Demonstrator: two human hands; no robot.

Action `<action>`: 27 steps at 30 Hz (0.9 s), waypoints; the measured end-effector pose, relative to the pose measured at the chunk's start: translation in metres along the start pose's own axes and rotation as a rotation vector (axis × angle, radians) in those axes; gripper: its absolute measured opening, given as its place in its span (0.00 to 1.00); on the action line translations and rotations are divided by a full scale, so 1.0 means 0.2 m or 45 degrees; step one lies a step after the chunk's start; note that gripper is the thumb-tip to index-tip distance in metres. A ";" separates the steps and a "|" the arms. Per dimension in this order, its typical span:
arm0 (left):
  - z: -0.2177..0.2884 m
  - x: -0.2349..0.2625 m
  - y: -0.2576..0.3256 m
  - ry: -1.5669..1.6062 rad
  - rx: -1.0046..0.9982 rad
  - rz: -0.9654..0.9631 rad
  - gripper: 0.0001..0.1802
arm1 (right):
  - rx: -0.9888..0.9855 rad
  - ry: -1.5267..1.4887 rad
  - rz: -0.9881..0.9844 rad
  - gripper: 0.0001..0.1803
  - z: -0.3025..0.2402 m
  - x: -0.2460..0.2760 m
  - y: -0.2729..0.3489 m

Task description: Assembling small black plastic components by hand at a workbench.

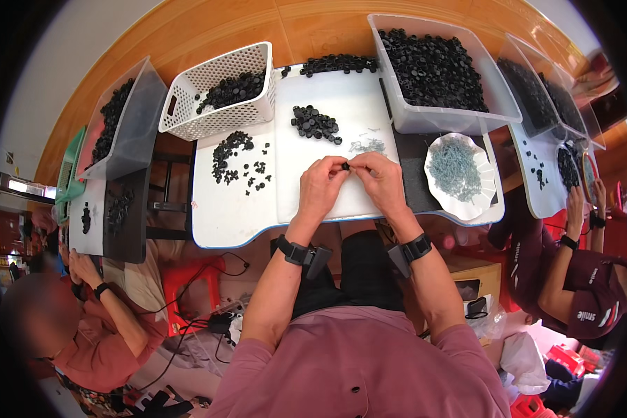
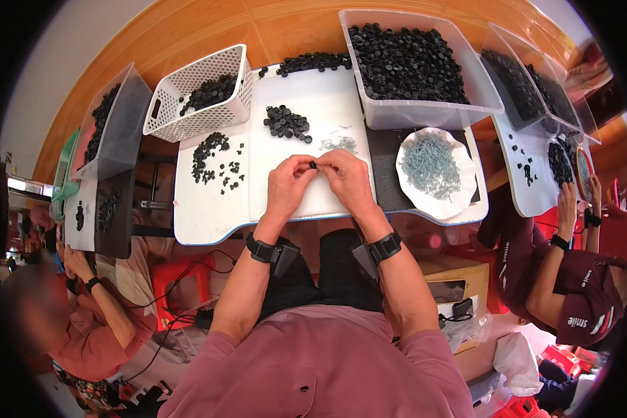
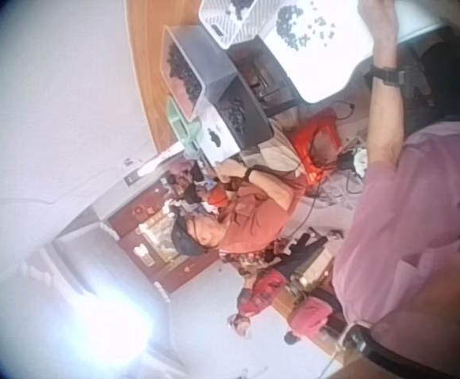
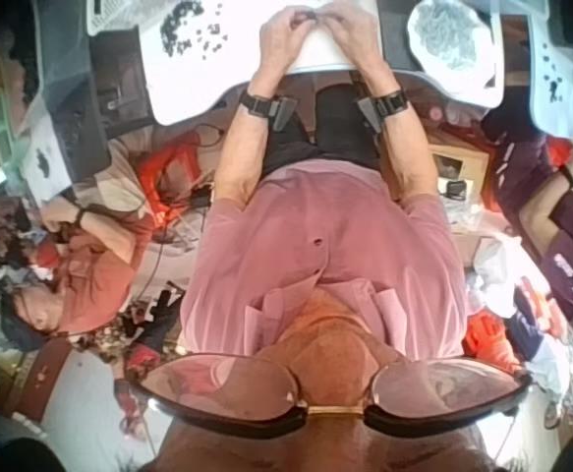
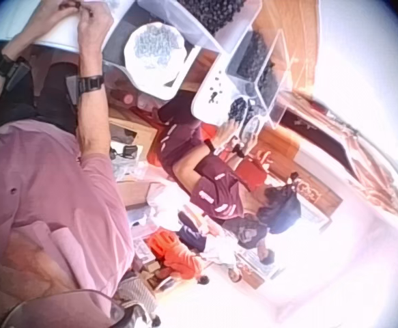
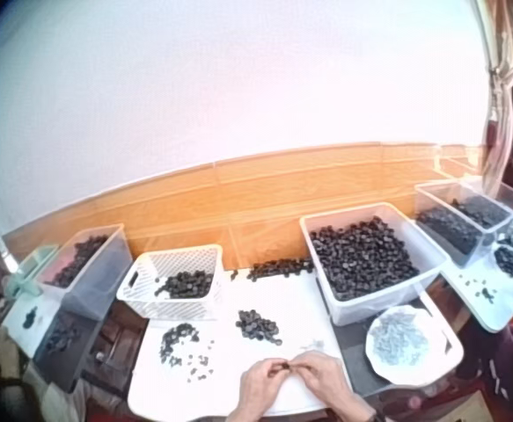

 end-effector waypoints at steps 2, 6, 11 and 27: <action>0.00 0.00 0.00 -0.018 -0.012 -0.005 0.12 | 0.042 0.022 0.018 0.07 -0.01 0.00 0.00; 0.00 0.00 0.00 -0.005 0.005 -0.011 0.12 | 0.113 0.080 0.051 0.07 -0.03 -0.01 0.00; 0.01 0.00 -0.01 -0.019 0.003 -0.021 0.12 | 0.164 0.158 0.080 0.07 -0.04 -0.01 0.01; -0.05 0.04 -0.04 0.404 0.450 -0.185 0.18 | 0.197 0.157 0.043 0.16 -0.05 -0.03 0.05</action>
Point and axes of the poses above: each hand's wrist, its own y-axis away from the middle knuckle, its own x-axis out of the back of the hand, z = x × y, the point moved 6 cm from there along -y, towards the middle knuckle, and after that the axes turned 11 degrees about y, right-handed, at the moved point
